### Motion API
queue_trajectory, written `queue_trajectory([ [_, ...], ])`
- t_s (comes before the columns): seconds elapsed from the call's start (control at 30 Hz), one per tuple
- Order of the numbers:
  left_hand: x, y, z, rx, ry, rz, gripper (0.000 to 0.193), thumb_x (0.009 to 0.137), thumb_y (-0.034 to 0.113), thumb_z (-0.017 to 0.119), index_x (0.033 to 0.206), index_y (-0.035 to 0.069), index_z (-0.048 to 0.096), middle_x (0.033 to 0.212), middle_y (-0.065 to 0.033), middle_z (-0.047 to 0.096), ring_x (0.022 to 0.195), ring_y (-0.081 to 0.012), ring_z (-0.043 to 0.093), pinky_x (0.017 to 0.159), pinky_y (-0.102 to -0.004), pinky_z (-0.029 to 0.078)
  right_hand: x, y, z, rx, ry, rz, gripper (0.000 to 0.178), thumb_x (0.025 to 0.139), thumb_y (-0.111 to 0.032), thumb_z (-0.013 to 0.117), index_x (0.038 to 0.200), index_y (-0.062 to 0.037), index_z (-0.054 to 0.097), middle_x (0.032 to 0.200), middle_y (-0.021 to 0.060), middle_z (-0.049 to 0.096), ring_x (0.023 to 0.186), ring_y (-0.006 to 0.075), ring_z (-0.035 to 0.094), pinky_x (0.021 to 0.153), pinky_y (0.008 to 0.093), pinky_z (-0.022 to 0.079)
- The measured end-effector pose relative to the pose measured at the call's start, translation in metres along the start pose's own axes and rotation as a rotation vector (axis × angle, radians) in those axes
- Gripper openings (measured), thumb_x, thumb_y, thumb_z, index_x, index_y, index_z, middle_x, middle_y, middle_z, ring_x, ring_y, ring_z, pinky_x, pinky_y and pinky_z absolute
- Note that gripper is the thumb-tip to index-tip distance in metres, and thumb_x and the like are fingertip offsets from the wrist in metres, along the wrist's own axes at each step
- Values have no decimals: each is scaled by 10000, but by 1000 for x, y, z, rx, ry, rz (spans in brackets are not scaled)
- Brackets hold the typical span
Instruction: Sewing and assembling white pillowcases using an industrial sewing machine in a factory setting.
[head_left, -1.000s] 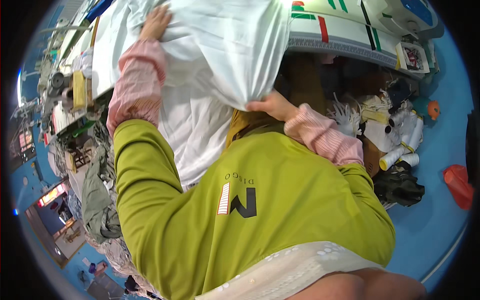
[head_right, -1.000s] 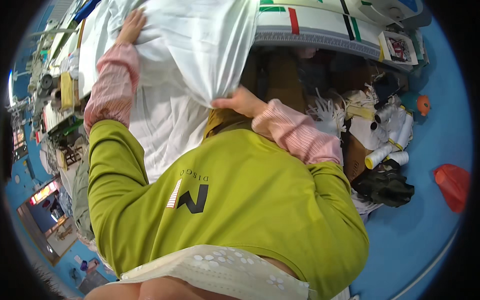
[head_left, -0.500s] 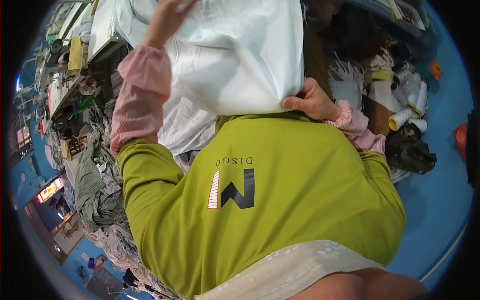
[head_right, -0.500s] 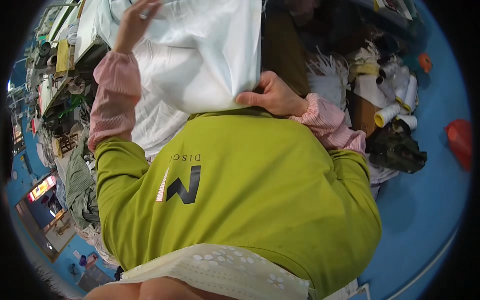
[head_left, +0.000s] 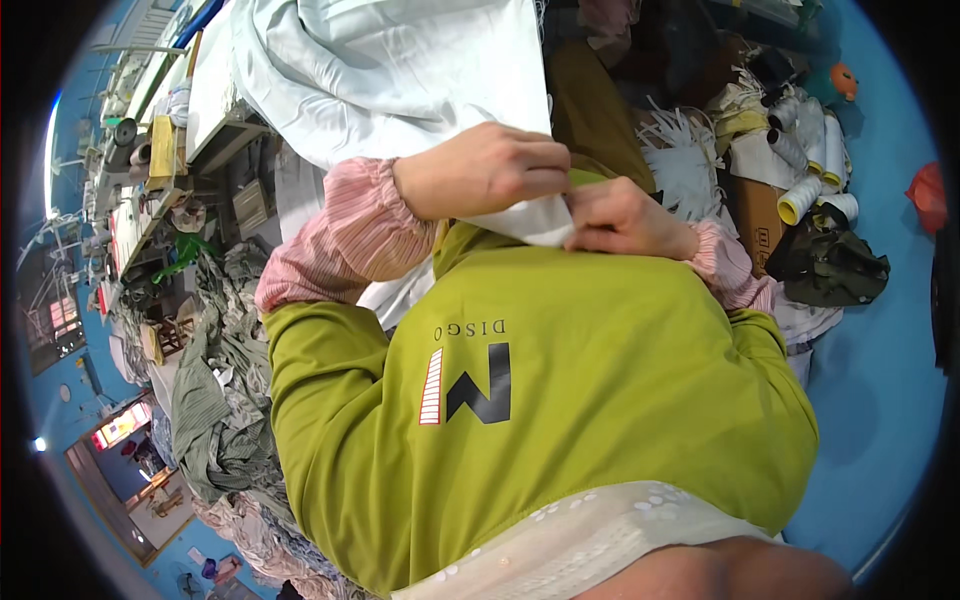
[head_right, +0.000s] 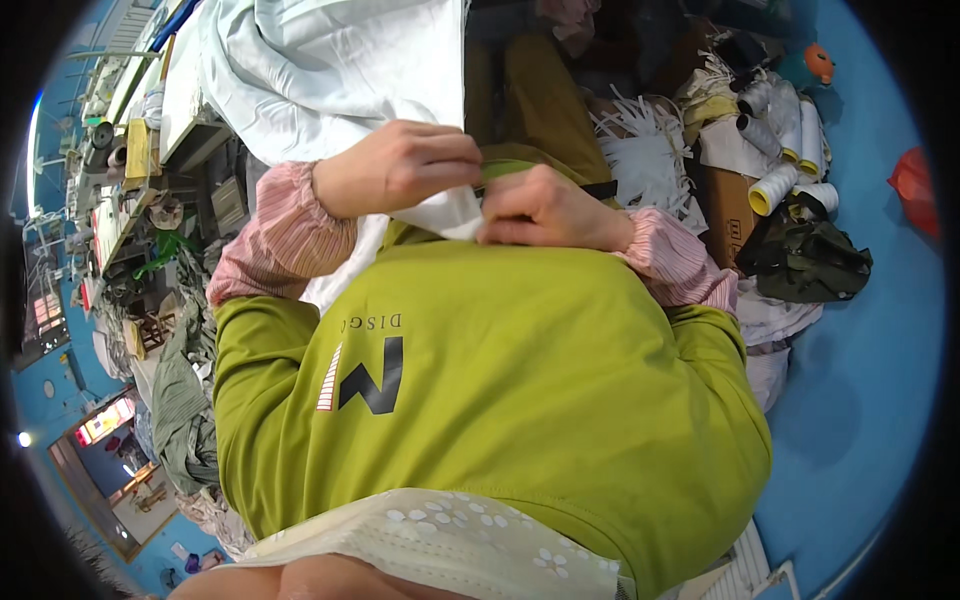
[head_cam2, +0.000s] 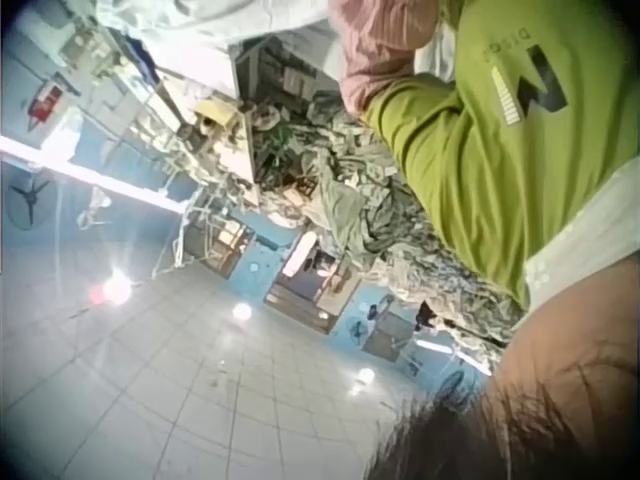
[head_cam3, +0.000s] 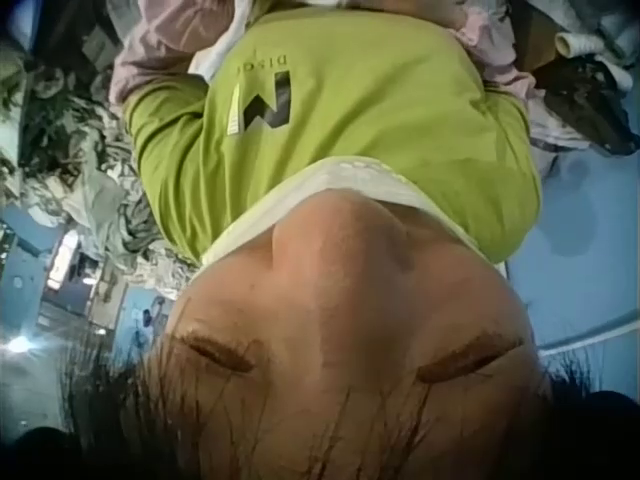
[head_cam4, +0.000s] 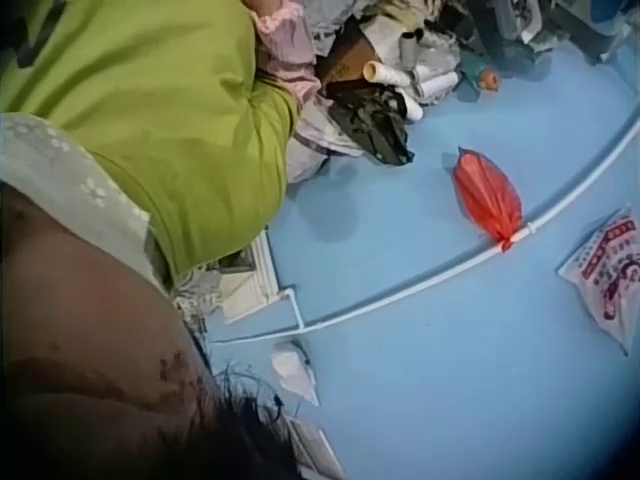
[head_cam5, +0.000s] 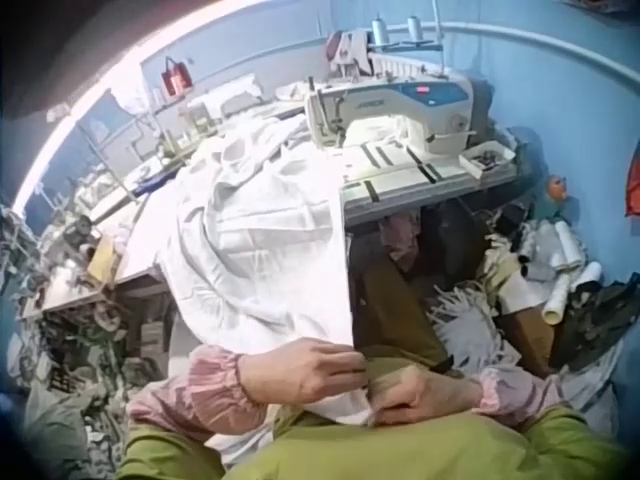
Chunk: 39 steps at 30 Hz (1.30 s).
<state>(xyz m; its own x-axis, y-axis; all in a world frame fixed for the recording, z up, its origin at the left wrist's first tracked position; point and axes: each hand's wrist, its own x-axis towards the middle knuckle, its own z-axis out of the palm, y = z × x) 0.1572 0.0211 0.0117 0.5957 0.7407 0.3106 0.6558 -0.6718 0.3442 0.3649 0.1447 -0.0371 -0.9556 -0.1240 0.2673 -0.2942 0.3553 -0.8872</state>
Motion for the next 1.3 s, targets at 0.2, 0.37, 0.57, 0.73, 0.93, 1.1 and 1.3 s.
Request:
queue_trajectory([
  [0.2, 10, 1, -7, -45, 16, 25, 229, 702, -34, 635, 931, -42, 633, 937, -133, 612, 798, -295, 650, 676, -372, 556, 53, 25, -35, -623, 596, -387, 252, 701, -4, 753, 946, -34, 700, 875, 73, 673, 781, 236, 644, 668, 320, 536],
  [0.37, 11, -30, -10, -327, 17, -60, 212, 792, 15, 626, 1004, 5, 631, 1025, -115, 639, 819, -274, 667, 690, -342, 561, 31, 58, -35, -625, 446, -261, 233, 680, 33, 713, 903, -29, 689, 854, 80, 672, 738, 257, 638, 616, 340, 521],
  [0.57, 13, -234, 9, 274, 307, -390, 419, 901, 213, 685, 1299, 105, 612, 1364, -117, 585, 1257, -325, 546, 1015, -421, 463, 13, 87, -33, -443, 483, -48, 272, 666, 121, 654, 888, -35, 685, 842, 91, 685, 719, 283, 631, 625, 361, 514],
  [0.73, -1, -323, -6, 488, 322, -535, 343, 904, 267, 659, 1226, 147, 644, 1325, -32, 609, 1294, -245, 513, 1044, -426, 375, 22, 96, -55, -347, 472, 80, 305, 638, 149, 649, 887, -24, 678, 849, 87, 688, 744, 276, 634, 638, 357, 508],
  [0.93, 11, -363, -33, 394, 290, -546, 309, 932, 207, 635, 1228, 117, 638, 1319, -68, 607, 1301, -267, 510, 1067, -417, 374, 46, 116, -88, -325, 462, 139, 287, 647, 116, 693, 896, -25, 679, 844, 88, 687, 717, 273, 620, 615, 353, 505],
  [1.1, 4, -407, -48, 411, 273, -519, 301, 936, 220, 633, 1218, 115, 643, 1314, -105, 607, 1304, -288, 501, 1082, -430, 357, 71, 131, -111, -292, 456, 170, 286, 647, 118, 694, 896, -23, 680, 849, 91, 685, 715, 275, 618, 614, 353, 504],
  [1.3, -8, -464, -72, 393, 315, -515, 344, 936, 284, 627, 1240, 126, 654, 1318, -91, 604, 1220, -264, 550, 1052, -404, 385, 107, 151, -136, -277, 455, 197, 280, 653, 124, 689, 894, -19, 683, 858, 91, 685, 717, 272, 616, 621, 351, 502],
])
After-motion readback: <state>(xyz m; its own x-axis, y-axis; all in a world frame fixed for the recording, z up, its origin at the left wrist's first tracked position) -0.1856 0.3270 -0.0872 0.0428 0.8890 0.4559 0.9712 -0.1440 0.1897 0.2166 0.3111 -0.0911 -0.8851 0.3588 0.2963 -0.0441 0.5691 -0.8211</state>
